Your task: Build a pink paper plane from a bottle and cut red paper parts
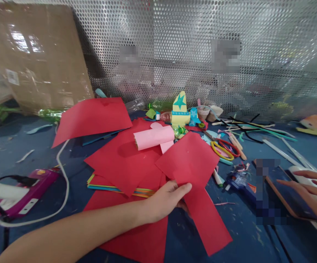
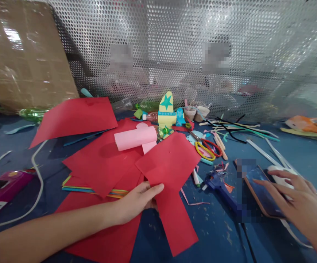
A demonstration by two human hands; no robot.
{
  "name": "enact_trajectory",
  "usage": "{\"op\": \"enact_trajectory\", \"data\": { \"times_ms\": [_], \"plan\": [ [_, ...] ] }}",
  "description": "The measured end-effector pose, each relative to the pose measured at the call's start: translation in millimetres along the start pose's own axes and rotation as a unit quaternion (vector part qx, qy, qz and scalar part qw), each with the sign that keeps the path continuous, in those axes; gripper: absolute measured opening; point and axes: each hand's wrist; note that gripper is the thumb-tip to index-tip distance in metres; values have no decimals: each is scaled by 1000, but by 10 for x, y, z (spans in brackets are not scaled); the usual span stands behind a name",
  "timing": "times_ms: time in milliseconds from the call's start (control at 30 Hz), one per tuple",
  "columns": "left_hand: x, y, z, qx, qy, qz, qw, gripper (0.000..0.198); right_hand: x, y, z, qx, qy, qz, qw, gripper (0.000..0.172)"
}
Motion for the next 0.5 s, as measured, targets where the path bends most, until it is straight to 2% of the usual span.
{"op": "enact_trajectory", "data": {
  "times_ms": [100, 367, 500],
  "plan": [
    [3, 1, -9, -1, 3, -3, 1000, 47, -18, 6, 10, -12, -10, -26, 1000, 57],
    [-18, 10, 5, 1, 5, 4, 1000, 48, -12, -45, 10, -12, -15, -38, 999, 57],
    [-13, 8, -3, 1, -2, 4, 1000, 48, -35, 77, 132, -4, -29, -52, 998, 53]
  ]
}}
Point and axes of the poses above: each hand's wrist, its own y-axis away from the middle knuckle, its own x-axis out of the back of the hand, z = x × y, and after that the axes turned 8 degrees about z, right-handed
